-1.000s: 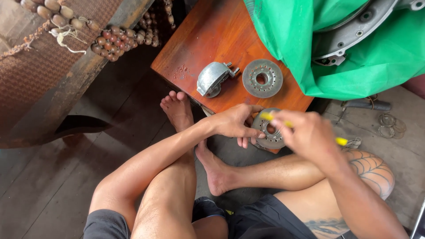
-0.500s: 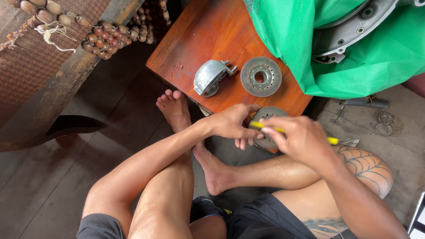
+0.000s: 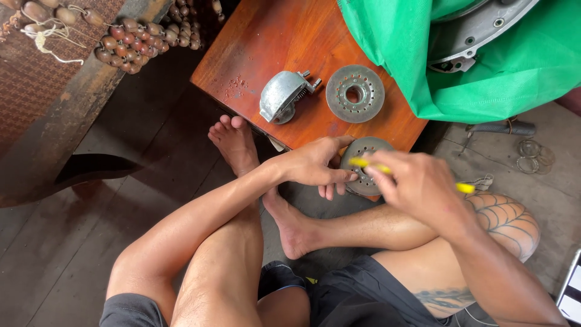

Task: A person sits on the floor and uses a small tool to mark or clean motorcycle clutch plates before inspecting a larger mechanical assembly.

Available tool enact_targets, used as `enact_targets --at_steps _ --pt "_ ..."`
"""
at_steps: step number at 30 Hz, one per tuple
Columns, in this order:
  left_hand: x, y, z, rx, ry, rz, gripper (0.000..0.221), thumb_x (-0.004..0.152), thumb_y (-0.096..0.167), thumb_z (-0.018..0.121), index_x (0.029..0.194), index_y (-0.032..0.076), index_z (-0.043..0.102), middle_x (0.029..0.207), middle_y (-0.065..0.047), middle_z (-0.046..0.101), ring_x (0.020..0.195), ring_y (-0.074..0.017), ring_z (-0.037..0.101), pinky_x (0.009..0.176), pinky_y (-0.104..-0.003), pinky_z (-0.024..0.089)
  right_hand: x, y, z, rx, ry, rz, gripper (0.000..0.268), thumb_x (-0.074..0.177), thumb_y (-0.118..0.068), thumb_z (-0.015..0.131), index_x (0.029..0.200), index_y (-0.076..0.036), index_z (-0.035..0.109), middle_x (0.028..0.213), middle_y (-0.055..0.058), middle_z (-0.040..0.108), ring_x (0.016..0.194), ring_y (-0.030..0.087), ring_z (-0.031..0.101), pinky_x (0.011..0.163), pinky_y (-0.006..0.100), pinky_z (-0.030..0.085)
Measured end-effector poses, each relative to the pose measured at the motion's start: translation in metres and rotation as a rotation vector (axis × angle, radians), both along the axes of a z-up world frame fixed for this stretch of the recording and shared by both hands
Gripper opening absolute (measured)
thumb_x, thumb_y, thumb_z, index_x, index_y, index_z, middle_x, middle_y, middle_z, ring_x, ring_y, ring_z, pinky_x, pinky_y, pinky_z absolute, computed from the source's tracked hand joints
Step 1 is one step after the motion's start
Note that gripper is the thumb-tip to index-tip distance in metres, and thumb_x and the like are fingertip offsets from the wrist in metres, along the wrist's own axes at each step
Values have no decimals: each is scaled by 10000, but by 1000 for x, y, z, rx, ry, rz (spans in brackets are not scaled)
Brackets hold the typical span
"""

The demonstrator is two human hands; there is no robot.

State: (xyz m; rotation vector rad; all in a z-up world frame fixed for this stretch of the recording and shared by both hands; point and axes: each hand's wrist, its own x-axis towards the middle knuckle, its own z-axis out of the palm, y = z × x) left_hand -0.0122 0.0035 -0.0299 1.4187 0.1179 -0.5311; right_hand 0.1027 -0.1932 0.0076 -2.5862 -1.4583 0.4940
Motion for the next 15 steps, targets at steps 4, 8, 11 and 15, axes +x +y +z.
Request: enact_targets --at_steps 4,8,11,15 --pt "-3 2 5 84 4 -18 442 935 257 633 1277 20 484 738 -155 743 507 -228 720 459 -308 625 9 -2 -6 93 -44 -2 259 932 -356 676 1166 -279 755 1003 31 793 830 364 735 624 519 531" --pt "-4 5 1 141 -34 -5 394 912 317 664 1163 43 532 748 -140 736 484 -219 714 438 -301 615 7 -6 4 -44 -119 -97 251 973 -378 623 1185 -283 717 1000 35 790 837 449 717 643 604 524" --pt "-4 7 1 182 -32 15 340 905 267 696 1109 33 558 718 -115 734 499 -195 727 455 -280 614 3 -7 -1 108 107 71 212 925 -263 686 1123 -215 746 1019 -13 775 820 304 725 650 465 518" --pt "-5 6 -5 151 -34 77 262 927 242 687 972 24 548 691 -138 703 478 -224 721 420 -302 617 11 -13 -6 79 -99 8 264 964 -361 698 1196 -266 778 996 11 660 794 312 694 557 515 499"
